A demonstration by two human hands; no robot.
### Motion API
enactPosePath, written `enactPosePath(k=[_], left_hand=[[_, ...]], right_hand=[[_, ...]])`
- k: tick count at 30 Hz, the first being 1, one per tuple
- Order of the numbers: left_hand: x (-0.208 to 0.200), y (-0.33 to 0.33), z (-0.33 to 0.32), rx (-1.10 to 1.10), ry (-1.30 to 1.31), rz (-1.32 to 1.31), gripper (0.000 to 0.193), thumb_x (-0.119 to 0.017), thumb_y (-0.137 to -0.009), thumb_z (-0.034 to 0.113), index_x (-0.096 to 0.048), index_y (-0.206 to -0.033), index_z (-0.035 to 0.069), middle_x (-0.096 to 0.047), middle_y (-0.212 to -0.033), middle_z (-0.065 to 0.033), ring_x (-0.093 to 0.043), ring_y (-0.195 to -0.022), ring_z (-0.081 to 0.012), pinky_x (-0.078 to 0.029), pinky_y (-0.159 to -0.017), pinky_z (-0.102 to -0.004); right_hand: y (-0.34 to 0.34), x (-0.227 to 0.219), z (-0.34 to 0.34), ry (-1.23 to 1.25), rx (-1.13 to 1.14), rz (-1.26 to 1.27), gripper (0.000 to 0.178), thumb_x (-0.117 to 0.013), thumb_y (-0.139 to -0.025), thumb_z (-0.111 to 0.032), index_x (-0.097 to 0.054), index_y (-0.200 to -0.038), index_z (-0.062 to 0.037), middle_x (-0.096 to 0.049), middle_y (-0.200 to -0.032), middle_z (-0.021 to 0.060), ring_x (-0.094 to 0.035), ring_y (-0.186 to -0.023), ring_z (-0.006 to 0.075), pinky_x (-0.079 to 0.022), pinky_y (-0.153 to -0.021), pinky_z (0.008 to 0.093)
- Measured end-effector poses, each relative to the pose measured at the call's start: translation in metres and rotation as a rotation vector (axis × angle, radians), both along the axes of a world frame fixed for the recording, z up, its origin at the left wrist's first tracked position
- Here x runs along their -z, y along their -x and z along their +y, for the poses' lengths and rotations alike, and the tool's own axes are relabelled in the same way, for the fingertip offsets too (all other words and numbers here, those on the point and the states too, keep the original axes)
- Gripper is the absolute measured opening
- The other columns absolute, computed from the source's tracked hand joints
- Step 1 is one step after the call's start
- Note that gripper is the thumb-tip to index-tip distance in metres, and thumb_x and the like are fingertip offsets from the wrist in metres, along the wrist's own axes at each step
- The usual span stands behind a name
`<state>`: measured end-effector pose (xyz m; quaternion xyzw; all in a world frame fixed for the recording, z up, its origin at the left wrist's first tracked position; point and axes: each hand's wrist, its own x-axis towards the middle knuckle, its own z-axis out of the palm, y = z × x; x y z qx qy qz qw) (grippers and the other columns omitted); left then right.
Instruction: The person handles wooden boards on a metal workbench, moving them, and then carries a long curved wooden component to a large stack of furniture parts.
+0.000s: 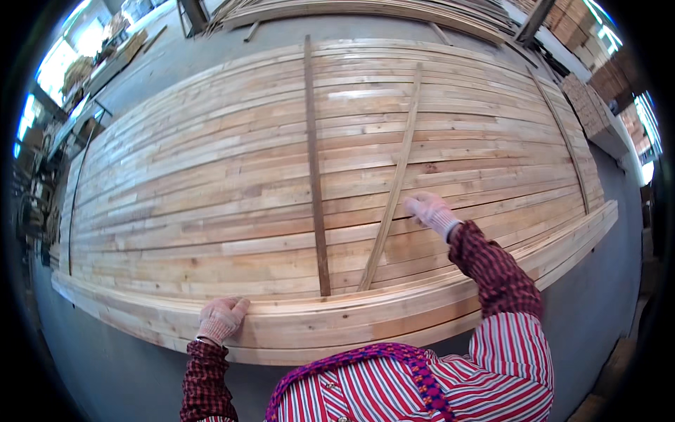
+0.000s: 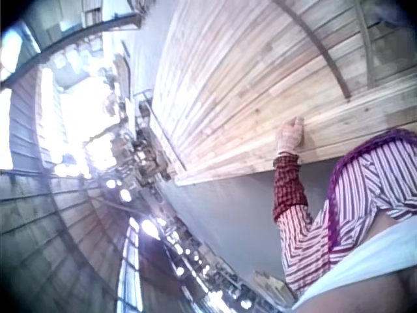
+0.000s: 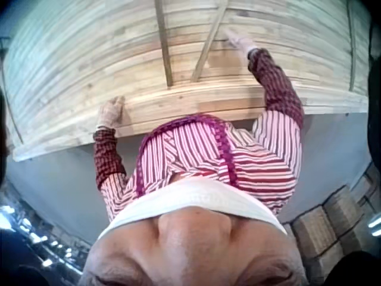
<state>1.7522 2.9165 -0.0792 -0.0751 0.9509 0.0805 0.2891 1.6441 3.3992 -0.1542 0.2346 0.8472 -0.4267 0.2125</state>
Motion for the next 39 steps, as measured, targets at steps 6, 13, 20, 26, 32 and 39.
enactPosePath(k=[6, 13, 20, 26, 32, 39], left_hand=[[0.028, 0.042, 0.052, -0.112, -0.522, -0.064, 0.059, -0.057, -0.089, 0.047, -0.059, -0.126, 0.002, -0.066, -0.117, -0.0171, -0.063, -0.109, -0.0283, -0.047, -0.094, -0.0364], [0.045, 0.057, 0.167, 0.010, -0.357, -0.186, 0.082, -0.073, -0.075, 0.052, -0.048, -0.132, -0.002, -0.058, -0.126, -0.0212, -0.058, -0.117, -0.0289, -0.047, -0.097, -0.0368], [0.043, 0.065, 0.192, -0.034, -0.104, -0.230, 0.086, -0.076, -0.072, 0.051, -0.042, -0.133, 0.001, -0.049, -0.135, -0.0189, -0.051, -0.125, -0.0316, -0.045, -0.101, -0.0406], [0.046, 0.064, 0.191, -0.055, -0.106, -0.125, 0.082, -0.076, -0.070, 0.049, -0.044, -0.129, 0.002, -0.052, -0.131, -0.0197, -0.054, -0.122, -0.0304, -0.048, -0.097, -0.0436], [0.020, 0.063, 0.163, 0.000, -0.347, -0.042, 0.054, -0.070, -0.071, 0.042, -0.065, -0.104, 0.000, -0.067, -0.101, -0.0238, -0.066, -0.099, -0.0336, -0.052, -0.084, -0.0453], [0.011, 0.006, 0.065, -0.188, -0.580, 0.717, 0.054, -0.067, -0.083, 0.037, -0.057, -0.123, 0.002, -0.065, -0.107, -0.0176, -0.065, -0.099, -0.0313, -0.052, -0.084, -0.0387]], right_hand=[[0.060, 0.020, -0.067, -0.379, 0.055, 0.190, 0.055, -0.072, -0.076, -0.041, -0.061, -0.109, 0.0010, -0.068, -0.100, 0.0211, -0.065, -0.098, 0.0349, -0.051, -0.085, 0.0410], [0.084, 0.005, -0.189, -0.425, -0.340, 0.143, 0.056, -0.063, -0.084, -0.046, -0.056, -0.117, -0.0024, -0.067, -0.108, 0.0207, -0.066, -0.102, 0.0357, -0.054, -0.082, 0.0469], [0.095, 0.009, -0.187, -0.398, -0.431, 0.116, 0.059, -0.057, -0.089, -0.052, -0.051, -0.122, -0.0033, -0.068, -0.109, 0.0193, -0.067, -0.103, 0.0331, -0.055, -0.079, 0.0481], [0.092, 0.016, -0.173, -0.234, -0.437, 0.193, 0.075, -0.055, -0.087, -0.052, -0.039, -0.141, -0.0012, -0.056, -0.130, 0.0238, -0.053, -0.123, 0.0379, -0.043, -0.101, 0.0443], [0.037, 0.052, -0.126, 0.474, -0.003, 0.341, 0.049, -0.061, -0.087, -0.030, -0.057, -0.123, 0.0037, -0.065, -0.113, 0.0160, -0.063, -0.098, 0.0223, -0.051, -0.079, 0.0365], [0.000, 0.077, -0.087, 0.308, -0.258, 0.199, 0.038, -0.058, -0.093, -0.016, -0.053, -0.127, -0.0004, -0.054, -0.066, 0.0014, -0.046, -0.046, 0.0090, -0.036, -0.039, 0.0246]])
